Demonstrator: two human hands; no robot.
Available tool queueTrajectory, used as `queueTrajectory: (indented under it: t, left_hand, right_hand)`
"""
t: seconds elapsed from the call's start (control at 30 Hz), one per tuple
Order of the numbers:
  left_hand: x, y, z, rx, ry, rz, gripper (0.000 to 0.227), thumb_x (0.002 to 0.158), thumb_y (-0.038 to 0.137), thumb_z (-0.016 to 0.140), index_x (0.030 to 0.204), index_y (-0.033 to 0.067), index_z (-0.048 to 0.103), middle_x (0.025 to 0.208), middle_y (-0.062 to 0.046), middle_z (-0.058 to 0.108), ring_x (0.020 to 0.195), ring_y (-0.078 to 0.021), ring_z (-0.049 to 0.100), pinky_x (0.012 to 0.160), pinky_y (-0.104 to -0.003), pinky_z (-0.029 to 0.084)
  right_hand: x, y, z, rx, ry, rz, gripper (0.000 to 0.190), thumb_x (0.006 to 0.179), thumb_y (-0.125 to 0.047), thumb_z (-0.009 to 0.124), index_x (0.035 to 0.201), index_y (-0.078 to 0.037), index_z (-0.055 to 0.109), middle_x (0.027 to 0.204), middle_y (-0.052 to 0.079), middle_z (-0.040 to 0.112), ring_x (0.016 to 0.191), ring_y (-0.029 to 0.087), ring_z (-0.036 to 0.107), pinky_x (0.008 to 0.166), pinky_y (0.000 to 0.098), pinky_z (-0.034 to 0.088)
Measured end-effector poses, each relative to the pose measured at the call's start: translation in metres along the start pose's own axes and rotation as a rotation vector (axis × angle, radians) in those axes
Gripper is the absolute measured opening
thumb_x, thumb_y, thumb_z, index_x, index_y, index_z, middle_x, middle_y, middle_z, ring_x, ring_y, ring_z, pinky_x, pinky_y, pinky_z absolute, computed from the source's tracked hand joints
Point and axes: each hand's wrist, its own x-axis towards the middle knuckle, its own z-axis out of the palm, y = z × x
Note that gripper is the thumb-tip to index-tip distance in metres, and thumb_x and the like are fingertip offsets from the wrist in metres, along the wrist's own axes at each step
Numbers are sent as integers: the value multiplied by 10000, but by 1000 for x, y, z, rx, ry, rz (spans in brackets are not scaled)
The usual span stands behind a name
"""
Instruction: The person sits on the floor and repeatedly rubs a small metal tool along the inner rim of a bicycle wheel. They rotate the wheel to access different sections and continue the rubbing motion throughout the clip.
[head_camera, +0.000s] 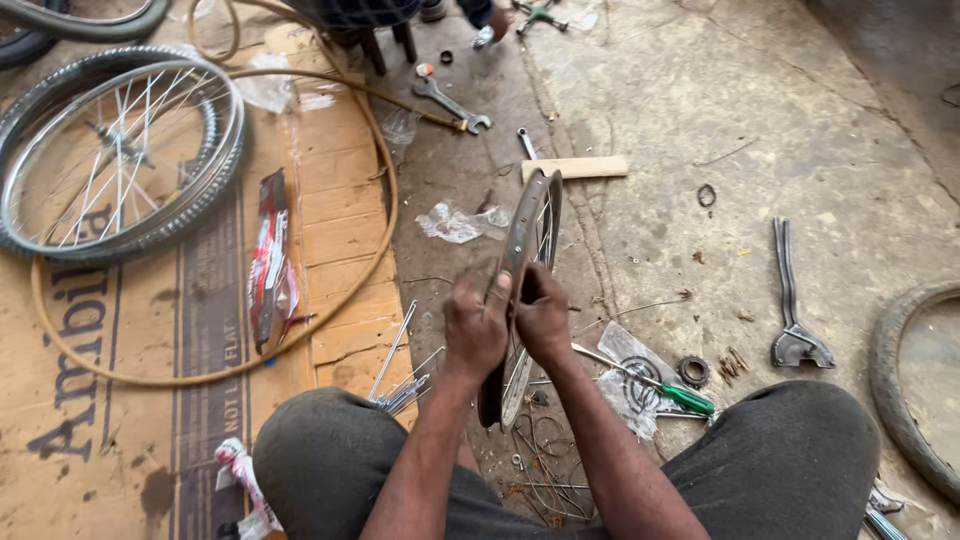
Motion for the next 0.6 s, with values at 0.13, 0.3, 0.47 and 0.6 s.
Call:
queueTrajectory:
  t: [0.13,0.3,0.47,0.6]
  left_hand:
    - [-10,2,8,55,-3,116,324,1029,242,571,1186,20,748,1241,-191,724,1164,-359,662,1020,-457,518]
    - [-1,-2,9,9,-28,81,332,1020,247,604,1218,-2,697,1292,-170,687,1225,-334,635,1033,-426,532]
    - [1,-8,5,47,-16,90,324,1008,219,593,1186,-1,750,1273,-147,704,1209,-320,638,1037,-425,513]
    - [10,-12,-7,158,11,112,302,1009,184,571,1176,13,755,1239,-132,708,1167,-315,643,1024,-431,516]
  right_hand:
    - [14,21,-20,103,-341,-35,168,920,-64,707,1078,-8,686,985,91,748,875,151,680,763,305,577]
    - [15,-7,-49,921,-556,255,409,760,-83,716,1163,-16,719,1003,83,750,918,187,721,850,301,603]
    - [-8,-3,-22,654,-258,50,337,805,-81,806,1116,-30,688,1025,56,701,959,192,665,882,360,566]
    - [-16,-10,-17,653,-366,-117,212,867,-180,811,883,-23,669,1151,46,715,1131,186,678,1048,367,586]
